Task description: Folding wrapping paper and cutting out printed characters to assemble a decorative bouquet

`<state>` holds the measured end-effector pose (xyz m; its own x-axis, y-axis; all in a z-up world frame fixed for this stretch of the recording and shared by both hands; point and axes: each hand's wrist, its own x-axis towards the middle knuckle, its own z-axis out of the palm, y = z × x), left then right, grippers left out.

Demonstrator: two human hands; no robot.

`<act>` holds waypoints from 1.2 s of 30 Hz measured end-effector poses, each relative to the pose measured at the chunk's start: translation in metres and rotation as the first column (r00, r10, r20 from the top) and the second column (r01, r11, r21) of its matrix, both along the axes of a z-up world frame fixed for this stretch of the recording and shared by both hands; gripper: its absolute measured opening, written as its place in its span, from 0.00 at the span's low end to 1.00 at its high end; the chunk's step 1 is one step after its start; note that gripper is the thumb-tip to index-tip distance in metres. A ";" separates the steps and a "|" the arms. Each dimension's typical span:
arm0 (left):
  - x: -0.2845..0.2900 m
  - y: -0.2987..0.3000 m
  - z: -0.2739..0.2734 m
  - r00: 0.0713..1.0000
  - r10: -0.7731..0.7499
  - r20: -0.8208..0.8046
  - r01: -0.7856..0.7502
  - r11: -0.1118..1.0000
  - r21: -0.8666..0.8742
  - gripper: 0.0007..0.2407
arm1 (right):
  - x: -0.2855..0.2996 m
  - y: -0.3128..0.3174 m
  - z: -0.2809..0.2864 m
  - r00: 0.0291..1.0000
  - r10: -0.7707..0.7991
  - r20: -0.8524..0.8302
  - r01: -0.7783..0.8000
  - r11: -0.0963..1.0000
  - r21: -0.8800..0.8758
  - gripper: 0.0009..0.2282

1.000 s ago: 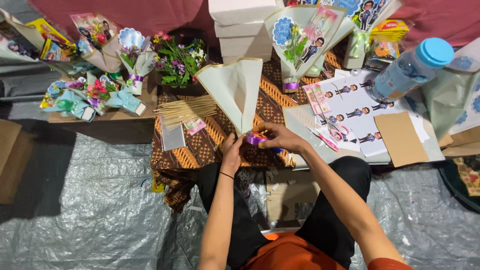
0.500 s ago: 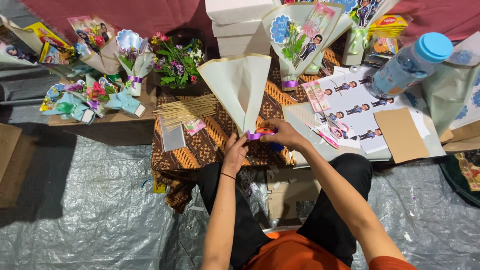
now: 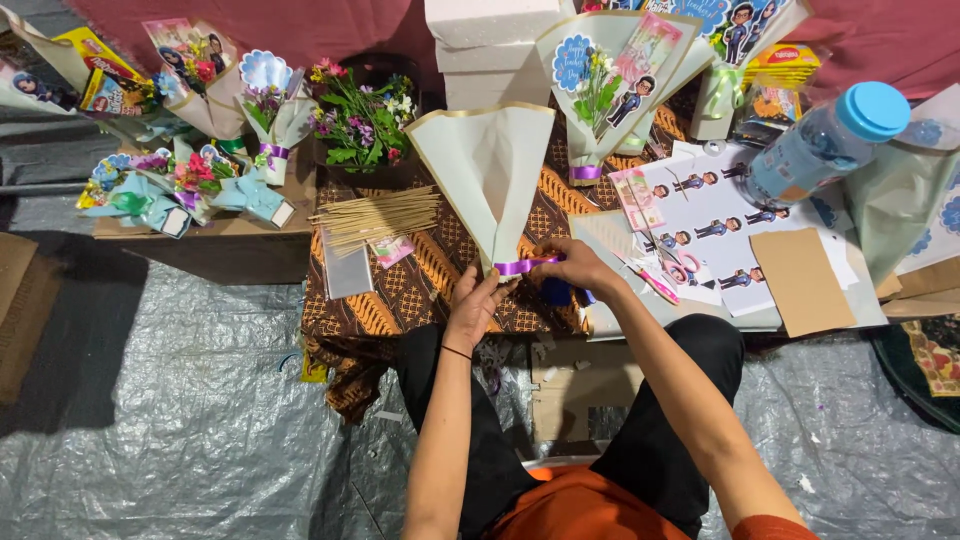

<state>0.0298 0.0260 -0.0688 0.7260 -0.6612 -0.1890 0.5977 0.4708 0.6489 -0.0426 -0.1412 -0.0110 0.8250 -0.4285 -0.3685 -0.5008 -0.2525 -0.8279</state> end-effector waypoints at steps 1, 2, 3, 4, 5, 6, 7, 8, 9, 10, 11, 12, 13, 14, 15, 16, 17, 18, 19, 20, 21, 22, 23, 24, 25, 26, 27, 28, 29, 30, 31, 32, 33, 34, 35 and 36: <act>0.000 0.000 -0.001 1.000 0.000 0.000 0.000 1.000 -0.001 0.23 | 0.001 -0.001 0.000 1.000 0.000 0.000 0.000 1.000 -0.001 0.22; 0.000 0.000 -0.002 1.000 -0.008 0.011 0.008 1.000 0.002 0.23 | 0.001 -0.001 0.001 1.000 0.001 0.000 -0.001 1.000 -0.001 0.22; -0.001 0.000 -0.003 1.000 -0.015 0.022 0.015 1.000 0.004 0.23 | 0.001 -0.002 0.001 1.000 0.003 -0.001 -0.003 1.000 -0.001 0.22; 0.001 0.000 -0.008 1.000 -0.017 0.022 0.017 1.000 0.004 0.23 | 0.002 -0.002 0.002 1.000 0.001 0.000 -0.001 1.000 -0.002 0.22; 0.002 -0.001 -0.013 0.999 -0.021 0.028 0.021 1.000 0.009 0.23 | 0.002 -0.002 0.002 1.000 0.004 -0.005 -0.004 1.000 -0.015 0.23; 0.003 -0.001 -0.019 0.999 -0.028 0.033 0.027 0.999 0.016 0.24 | 0.002 -0.002 0.003 1.000 0.005 -0.010 -0.005 1.000 -0.026 0.23; 0.001 0.000 -0.012 0.999 -0.032 0.033 0.031 0.999 0.016 0.24 | 0.001 -0.004 0.000 1.000 0.001 -0.009 -0.002 1.000 -0.026 0.23; 0.000 0.000 -0.005 1.000 -0.015 0.026 0.014 0.999 0.030 0.22 | 0.001 -0.006 -0.003 1.000 0.015 -0.003 -0.015 1.000 -0.023 0.23; -0.001 0.001 0.002 1.000 0.002 0.019 -0.002 0.999 0.044 0.21 | 0.002 -0.008 -0.005 1.000 0.029 0.003 -0.029 0.999 -0.021 0.22; -0.002 0.001 0.001 1.000 0.001 0.020 -0.002 0.999 0.044 0.21 | 0.001 -0.005 0.000 1.000 0.029 0.005 -0.029 0.999 -0.021 0.22; -0.003 0.001 0.001 1.000 0.007 0.011 -0.007 0.999 0.047 0.20 | 0.000 -0.002 0.005 0.999 0.038 0.001 -0.038 0.999 -0.023 0.22; -0.003 0.002 0.001 1.000 0.014 0.003 -0.014 0.999 0.050 0.19 | 0.000 0.001 0.011 0.999 0.047 -0.001 -0.047 0.999 -0.026 0.21; -0.002 0.002 0.003 1.000 0.015 0.006 -0.015 0.999 0.049 0.19 | 0.001 0.000 0.007 0.999 0.048 0.001 -0.048 0.998 -0.028 0.21; -0.002 0.002 0.004 1.000 0.002 -0.002 -0.002 0.999 0.046 0.20 | 0.002 -0.002 0.002 0.998 0.063 -0.001 -0.063 0.997 -0.040 0.20; -0.002 0.002 0.006 1.000 -0.010 -0.010 0.010 0.999 0.043 0.21 | 0.003 -0.004 -0.003 0.997 0.078 -0.005 -0.078 0.996 -0.052 0.20; -0.002 0.002 0.006 1.000 -0.011 -0.009 0.011 0.999 0.042 0.21 | 0.004 -0.004 -0.006 0.997 0.077 -0.003 -0.077 0.996 -0.052 0.20; -0.003 0.002 0.006 1.000 -0.014 -0.008 0.014 0.999 0.052 0.20 | 0.005 -0.005 -0.009 0.996 0.085 -0.011 -0.085 0.995 -0.057 0.21; -0.004 0.002 0.006 1.000 -0.016 -0.007 0.016 0.998 0.061 0.20 | 0.007 -0.006 -0.012 0.995 0.094 -0.019 -0.095 0.994 -0.062 0.22; -0.004 0.002 0.009 1.000 -0.016 -0.006 0.017 0.998 0.060 0.20 | 0.007 -0.006 -0.012 0.995 0.093 -0.018 -0.094 0.994 -0.063 0.22; -0.005 0.002 0.012 1.000 -0.025 -0.010 0.025 0.998 0.059 0.20 | 0.007 -0.005 -0.013 0.994 0.111 0.004 -0.110 0.993 -0.044 0.21; -0.005 0.003 0.014 0.999 -0.033 -0.014 0.034 0.998 0.058 0.21 | 0.007 -0.005 -0.013 0.992 0.128 0.026 -0.127 0.992 -0.024 0.20; -0.006 0.003 0.019 0.999 -0.032 -0.012 0.032 0.998 0.057 0.21 | 0.007 -0.005 -0.014 0.991 0.129 0.027 -0.128 0.991 -0.026 0.20; -0.007 0.004 0.024 1.000 -0.015 -0.001 0.015 0.998 0.063 0.21 | 0.007 -0.005 -0.014 0.991 0.131 0.042 -0.131 0.991 -0.004 0.20; -0.008 0.005 0.029 1.000 0.001 0.009 -0.002 0.998 0.069 0.20 | 0.007 -0.006 -0.015 0.990 0.132 0.057 -0.133 0.991 0.019 0.20; -0.008 0.005 0.027 1.000 0.003 0.010 -0.003 0.998 0.068 0.20 | 0.007 -0.004 -0.010 0.989 0.134 0.057 -0.135 0.991 0.018 0.20; -0.008 0.004 0.026 1.000 -0.008 0.026 0.006 0.996 0.085 0.20 | 0.007 -0.002 -0.005 0.985 0.162 0.058 -0.162 0.987 -0.015 0.19; -0.008 0.004 0.024 0.999 -0.020 0.042 0.015 0.995 0.103 0.20 | 0.007 0.000 0.000 0.980 0.191 0.057 -0.188 0.981 -0.047 0.19; -0.007 0.004 0.020 0.999 -0.021 0.044 0.016 0.994 0.104 0.20 | 0.010 -0.005 -0.011 0.980 0.190 0.059 -0.187 0.981 -0.047 0.19; -0.006 0.004 0.016 0.998 -0.029 0.051 0.024 0.995 0.099 0.20 | 0.013 -0.009 -0.022 0.978 0.201 0.056 -0.198 0.978 -0.066 0.17; -0.006 0.004 0.012 0.998 -0.036 0.057 0.031 0.995 0.095 0.20 | 0.015 -0.014 -0.032 0.975 0.214 0.053 -0.209 0.974 -0.085 0.16; -0.008 0.004 0.019 0.998 -0.036 0.058 0.030 0.995 0.095 0.20 | 0.016 -0.015 -0.035 0.975 0.214 0.054 -0.209 0.974 -0.085 0.16; -0.011 0.005 0.026 0.997 -0.022 0.077 0.013 0.994 0.112 0.19 | 0.017 -0.015 -0.037 0.969 0.243 0.050 -0.233 0.961 -0.149 0.15; -0.014 0.005 0.033 0.995 -0.009 0.096 -0.004 0.992 0.129 0.18 | 0.018 -0.016 -0.040 0.961 0.272 0.044 -0.257 0.943 -0.212 0.15; -0.013 0.004 0.027 0.995 -0.008 0.097 -0.005 0.991 0.131 0.18 | 0.019 -0.017 -0.042 0.961 0.272 0.045 -0.257 0.943 -0.211 0.15; -0.012 0.003 0.021 0.994 -0.005 0.109 -0.012 0.989 0.149 0.17 | 0.020 -0.017 -0.044 0.954 0.289 0.079 -0.263 0.934 -0.240 0.15; -0.011 0.002 0.015 0.993 0.001 0.121 -0.022 0.986 0.167 0.17 | 0.022 -0.017 -0.046 0.944 0.309 0.112 -0.270 0.924 -0.271 0.16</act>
<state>0.0190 0.0277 -0.0535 0.7575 -0.6190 -0.2074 0.5057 0.3554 0.7861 -0.0210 -0.1583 -0.0568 0.9639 -0.2240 -0.1436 -0.2497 -0.5744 -0.7796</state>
